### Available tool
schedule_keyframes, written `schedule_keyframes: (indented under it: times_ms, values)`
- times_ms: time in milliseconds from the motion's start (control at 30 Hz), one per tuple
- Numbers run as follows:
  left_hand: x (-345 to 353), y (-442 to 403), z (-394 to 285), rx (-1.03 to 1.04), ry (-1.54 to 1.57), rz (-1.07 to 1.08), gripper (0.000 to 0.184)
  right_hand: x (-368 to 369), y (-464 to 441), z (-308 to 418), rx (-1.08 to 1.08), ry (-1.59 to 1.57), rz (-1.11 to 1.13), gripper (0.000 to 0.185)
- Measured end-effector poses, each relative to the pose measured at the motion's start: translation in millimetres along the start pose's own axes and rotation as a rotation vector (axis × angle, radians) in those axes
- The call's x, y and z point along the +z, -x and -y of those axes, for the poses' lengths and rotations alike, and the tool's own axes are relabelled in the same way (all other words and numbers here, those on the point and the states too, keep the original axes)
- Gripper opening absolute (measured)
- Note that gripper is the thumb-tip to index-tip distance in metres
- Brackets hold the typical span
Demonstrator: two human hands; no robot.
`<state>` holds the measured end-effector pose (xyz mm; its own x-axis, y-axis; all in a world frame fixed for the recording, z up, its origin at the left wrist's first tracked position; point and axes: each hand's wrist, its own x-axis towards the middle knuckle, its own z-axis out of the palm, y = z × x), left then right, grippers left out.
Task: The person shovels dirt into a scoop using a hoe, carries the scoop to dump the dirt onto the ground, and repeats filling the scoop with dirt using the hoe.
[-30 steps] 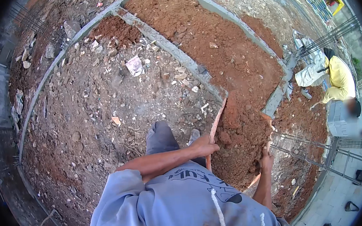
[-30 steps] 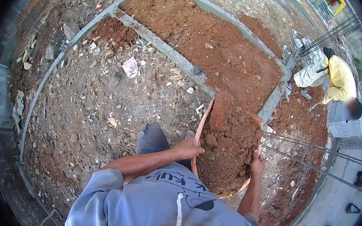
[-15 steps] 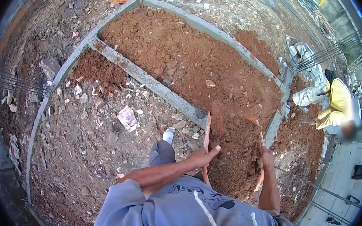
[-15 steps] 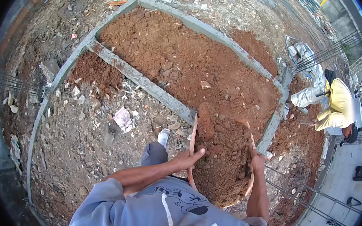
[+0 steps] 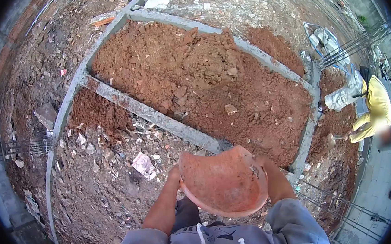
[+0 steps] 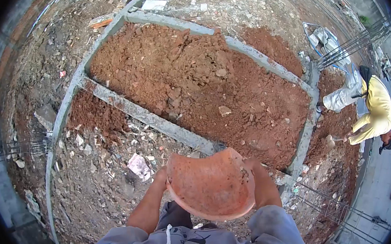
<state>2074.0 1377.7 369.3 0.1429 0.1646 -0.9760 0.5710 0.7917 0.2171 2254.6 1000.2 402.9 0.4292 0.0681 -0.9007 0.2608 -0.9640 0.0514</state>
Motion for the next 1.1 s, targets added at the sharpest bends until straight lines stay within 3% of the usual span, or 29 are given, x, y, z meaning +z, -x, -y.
schedule_keyframes:
  times_ms: [33,100,167,267,333,400,467,500,533,633,733,767,833,867,900,1000,1033,1100]
  values:
    - [-22.5,3.6,32.5,-0.026,-0.223,0.05,0.035,103.7,-57.8,-30.4,-0.029,0.071,0.16,0.057]
    - [-24.2,11.0,41.7,-0.073,-0.366,0.084,0.031,87.6,60.6,6.2,0.286,-0.477,0.211,0.055]
    - [-20.3,21.5,38.8,-0.033,-0.466,0.171,0.028,141.3,89.5,-21.8,0.377,-0.831,0.201,0.052]
    - [37.2,53.6,-10.3,0.109,-0.678,0.379,0.031,154.4,122.8,-45.5,0.631,-1.554,0.033,0.044]
    - [74.2,54.7,-23.5,0.318,-0.92,0.435,0.035,221.7,81.7,-97.0,0.712,-1.621,-0.295,0.042]
    - [105.0,46.0,-25.5,0.416,-0.997,0.447,0.043,193.8,129.2,-88.9,0.599,-1.803,-0.316,0.044]
    - [130.6,95.7,-44.6,0.694,-1.308,0.344,0.046,172.6,173.5,-82.0,0.484,-1.976,-0.389,0.046]
    - [136.6,100.1,-44.9,0.735,-1.301,0.323,0.046,178.1,188.1,-85.6,0.433,-2.057,-0.451,0.046]
    - [139.8,104.0,-42.8,0.773,-1.297,0.303,0.046,185.7,203.6,-85.8,0.383,-2.138,-0.514,0.047]
    - [121.5,73.9,-12.8,0.755,-1.331,0.28,0.045,201.9,258.7,-64.5,0.504,-2.278,-0.742,0.046]
    - [83.5,63.3,11.8,0.742,-1.534,0.252,0.04,284.1,287.7,-67.6,0.586,-2.325,-0.624,0.044]
    - [64.7,47.9,22.5,0.698,-1.612,0.248,0.039,327.7,291.5,-69.8,0.497,-2.416,-0.607,0.043]
    - [35.4,91.1,36.3,0.831,-1.564,0.218,0.038,394.6,301.7,-52.3,0.76,-2.326,-0.715,0.039]
    - [19.1,84.1,44.4,0.775,-1.585,0.174,0.037,426.2,317.2,-40.6,0.911,-2.283,-0.762,0.037]
    - [-9.6,21.8,61.0,0.808,-1.453,0.24,0.036,450.7,333.0,-30.4,1.066,-2.248,-0.752,0.03]
    - [-48.0,-48.5,73.4,0.838,-1.61,0.354,0.038,544.0,361.9,-6.0,1.419,-2.299,-0.773,0.027]
    - [-46.1,-52.8,82.5,0.755,-1.549,0.254,0.037,576.3,371.0,0.8,1.506,-2.382,-0.845,0.025]
    - [-24.7,-30.2,104.8,0.83,-1.588,0.268,0.032,631.0,399.7,15.1,1.582,-2.519,-0.952,0.024]
